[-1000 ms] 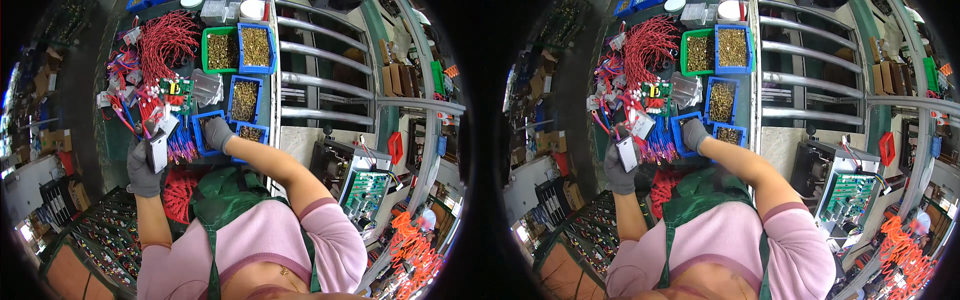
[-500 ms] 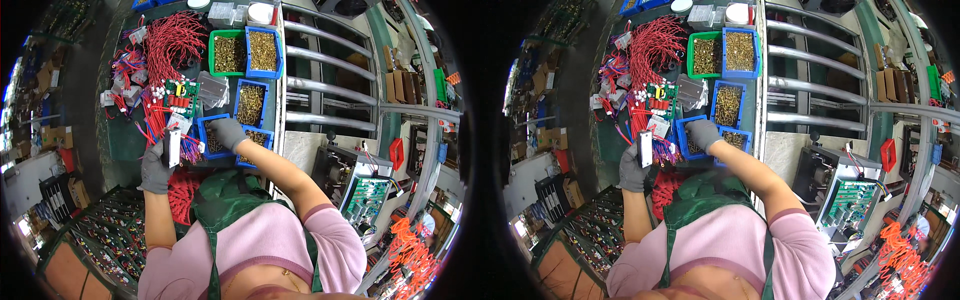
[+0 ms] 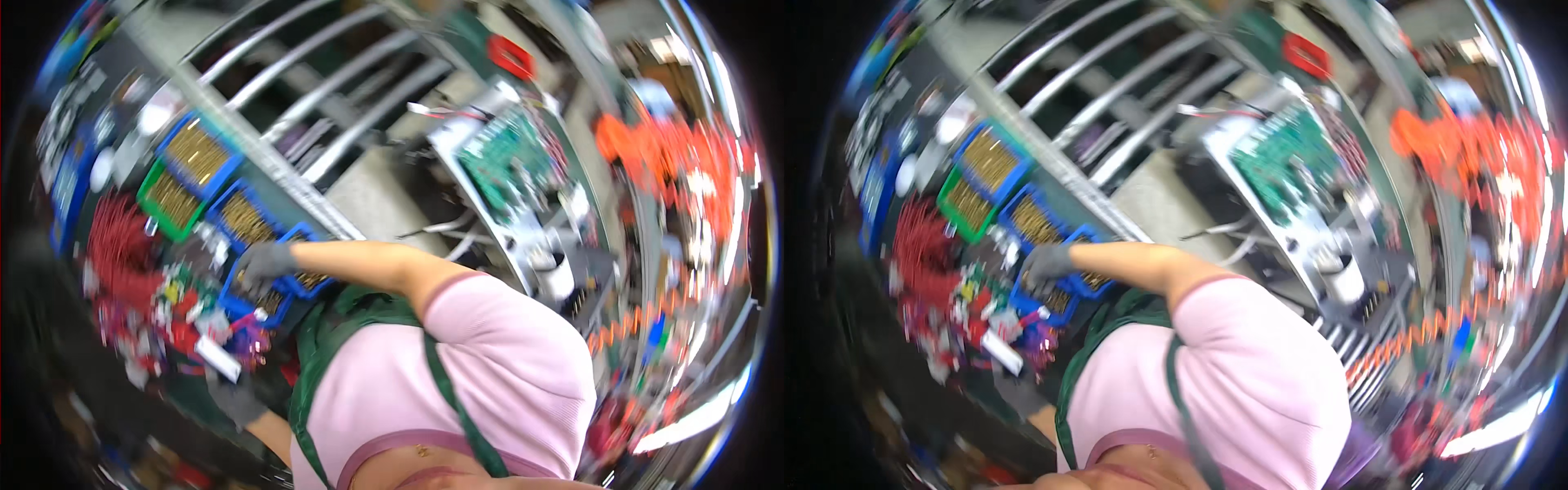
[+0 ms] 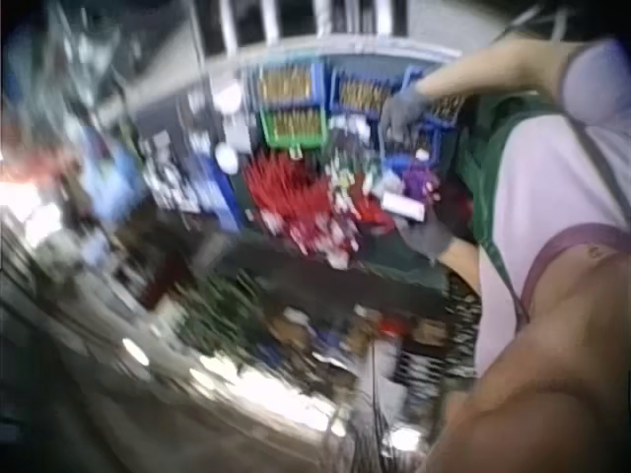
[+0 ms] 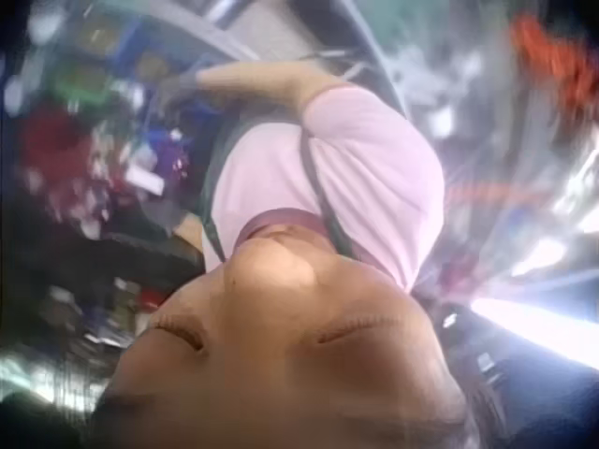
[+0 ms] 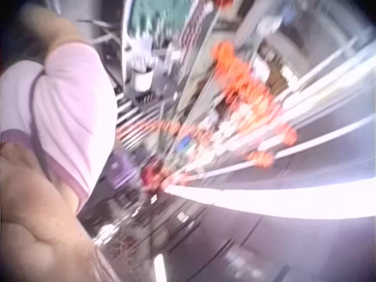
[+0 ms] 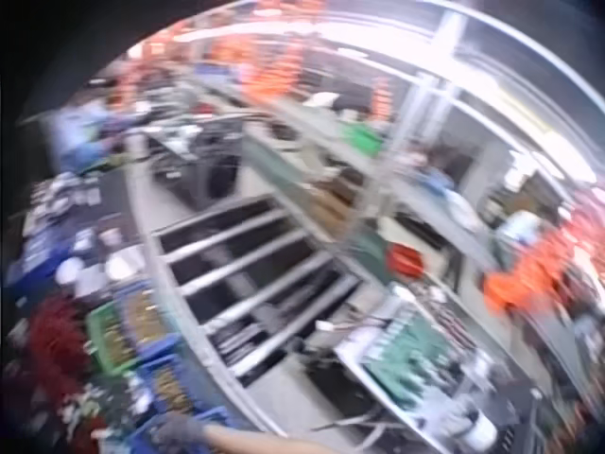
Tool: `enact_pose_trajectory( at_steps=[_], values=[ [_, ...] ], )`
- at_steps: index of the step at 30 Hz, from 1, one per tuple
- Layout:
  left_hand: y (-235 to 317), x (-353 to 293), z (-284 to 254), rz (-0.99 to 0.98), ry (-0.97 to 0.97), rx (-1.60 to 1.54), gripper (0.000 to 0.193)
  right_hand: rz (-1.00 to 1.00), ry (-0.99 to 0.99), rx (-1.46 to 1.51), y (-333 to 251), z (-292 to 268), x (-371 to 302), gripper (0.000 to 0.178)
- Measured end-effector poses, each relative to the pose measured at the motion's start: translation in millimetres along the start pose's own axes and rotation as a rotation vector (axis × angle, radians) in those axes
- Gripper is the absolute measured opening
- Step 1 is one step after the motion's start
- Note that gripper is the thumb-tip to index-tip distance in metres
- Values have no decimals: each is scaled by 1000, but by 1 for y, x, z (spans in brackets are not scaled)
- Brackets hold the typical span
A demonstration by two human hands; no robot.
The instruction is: Assembling electronic components on a production line, using a power screwdriver to secure parts to a chassis and connecting wiring harnesses.
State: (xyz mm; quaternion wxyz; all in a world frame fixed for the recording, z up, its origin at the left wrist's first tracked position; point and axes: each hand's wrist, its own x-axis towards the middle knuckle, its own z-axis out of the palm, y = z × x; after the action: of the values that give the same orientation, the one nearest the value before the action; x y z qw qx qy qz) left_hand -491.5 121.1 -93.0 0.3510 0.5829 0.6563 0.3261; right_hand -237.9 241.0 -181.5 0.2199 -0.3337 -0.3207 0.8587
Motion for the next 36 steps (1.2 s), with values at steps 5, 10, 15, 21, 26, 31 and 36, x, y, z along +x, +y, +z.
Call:
enact_pose_trajectory(
  at_steps=[5,10,15,21,26,31,36],
  values=[
    [0,9,-2,-20,-124,-22,40,-71,133,19,-2,-9,-9,27],
    [4,10,2,54,-108,-53,38,-75,142,-99,-20,-5,-18,31],
    [-4,14,13,-368,18,-727,34,-141,199,-69,-7,-12,-16,37],
    [-45,30,-12,-200,2,-1297,41,-206,326,-148,-37,-10,-96,27],
    [83,52,-23,218,52,-955,44,-324,520,-8,-53,1,-205,27],
    [201,95,11,321,-180,-681,47,-579,897,18,-42,47,-321,39],
    [322,86,97,576,-433,-642,51,-784,1243,-33,-19,108,-408,29]
  ],
)
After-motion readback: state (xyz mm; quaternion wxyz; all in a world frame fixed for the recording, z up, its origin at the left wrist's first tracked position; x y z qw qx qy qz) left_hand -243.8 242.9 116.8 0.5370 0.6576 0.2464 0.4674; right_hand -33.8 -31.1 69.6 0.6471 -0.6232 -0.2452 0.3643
